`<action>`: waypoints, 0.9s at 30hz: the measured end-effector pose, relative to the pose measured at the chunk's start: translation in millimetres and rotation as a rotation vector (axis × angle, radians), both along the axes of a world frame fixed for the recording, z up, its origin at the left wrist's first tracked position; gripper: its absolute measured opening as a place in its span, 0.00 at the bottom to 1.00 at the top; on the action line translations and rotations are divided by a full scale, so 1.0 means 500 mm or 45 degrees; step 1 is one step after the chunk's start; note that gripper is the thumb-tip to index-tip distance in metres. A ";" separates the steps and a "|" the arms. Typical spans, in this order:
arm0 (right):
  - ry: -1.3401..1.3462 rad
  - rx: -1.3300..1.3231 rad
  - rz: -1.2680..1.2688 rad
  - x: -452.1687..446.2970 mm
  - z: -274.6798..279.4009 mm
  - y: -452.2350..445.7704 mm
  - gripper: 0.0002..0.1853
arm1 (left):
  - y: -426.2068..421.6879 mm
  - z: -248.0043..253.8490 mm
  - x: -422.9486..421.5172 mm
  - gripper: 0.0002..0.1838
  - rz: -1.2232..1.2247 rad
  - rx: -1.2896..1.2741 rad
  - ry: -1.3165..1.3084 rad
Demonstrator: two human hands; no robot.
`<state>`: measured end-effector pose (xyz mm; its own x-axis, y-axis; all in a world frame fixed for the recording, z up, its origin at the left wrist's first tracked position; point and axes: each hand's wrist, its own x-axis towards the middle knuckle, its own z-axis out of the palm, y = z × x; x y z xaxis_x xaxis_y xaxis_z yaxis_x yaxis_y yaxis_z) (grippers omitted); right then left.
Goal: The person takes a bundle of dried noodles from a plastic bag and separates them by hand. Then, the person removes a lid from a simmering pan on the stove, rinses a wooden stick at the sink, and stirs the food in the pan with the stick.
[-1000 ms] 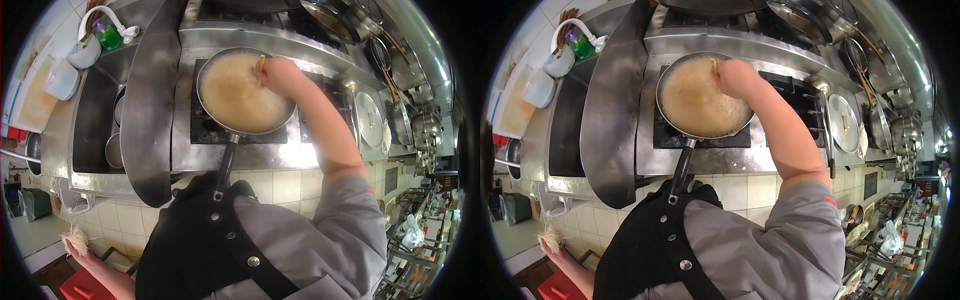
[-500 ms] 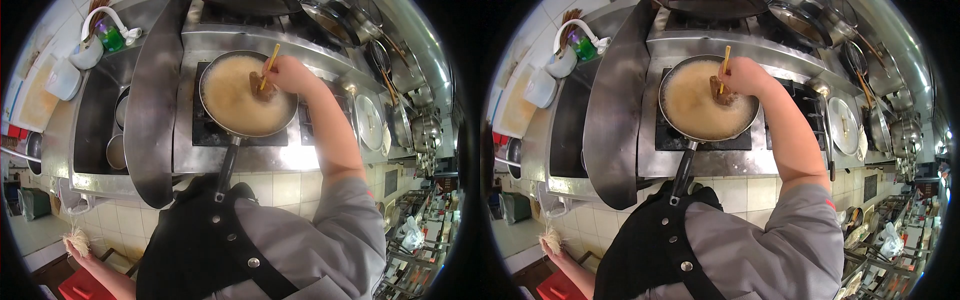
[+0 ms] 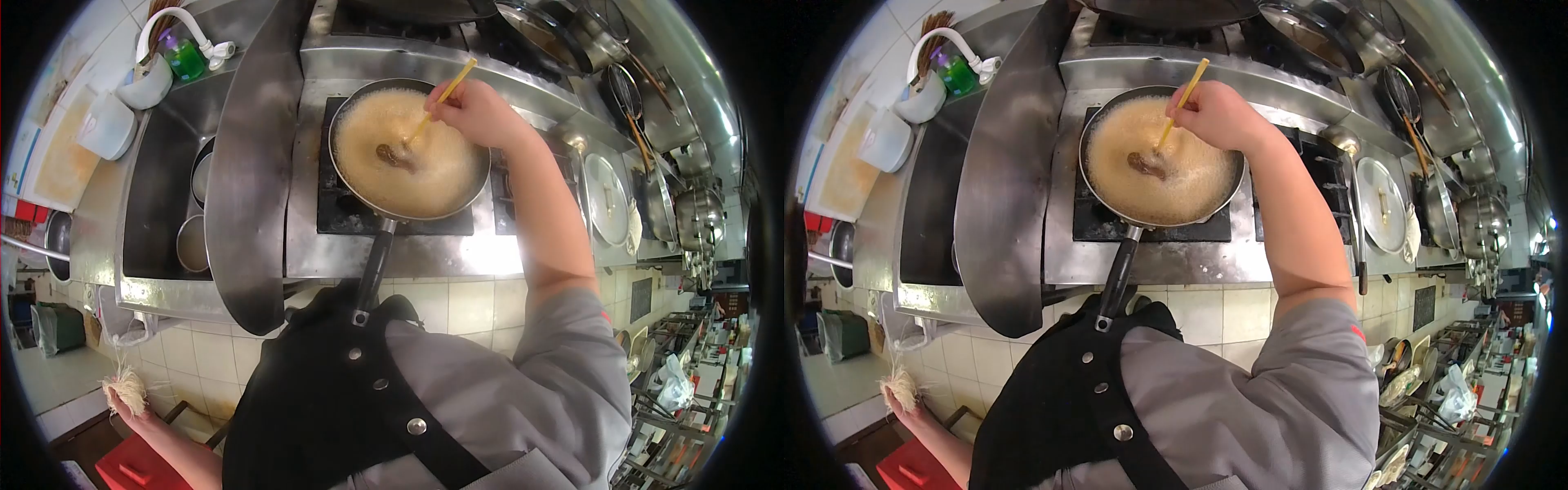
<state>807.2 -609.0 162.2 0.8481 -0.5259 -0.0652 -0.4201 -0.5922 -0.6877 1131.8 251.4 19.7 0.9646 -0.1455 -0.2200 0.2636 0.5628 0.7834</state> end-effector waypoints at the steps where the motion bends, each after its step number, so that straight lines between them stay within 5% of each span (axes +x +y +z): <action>1: 0.011 -0.049 -0.005 0.006 0.005 0.006 0.10 | -0.007 0.003 -0.001 0.14 0.026 0.029 0.006; 13: 0.235 -0.253 0.163 0.053 -0.110 0.029 0.12 | 0.007 -0.005 0.006 0.15 -0.120 -0.044 0.013; 23: 0.212 -0.400 0.050 0.033 -0.002 0.042 0.11 | 0.018 -0.018 -0.002 0.15 -0.042 -0.022 0.001; 27: 0.273 -0.537 0.118 0.033 -0.092 0.019 0.11 | 0.013 -0.017 0.001 0.15 -0.040 -0.078 0.066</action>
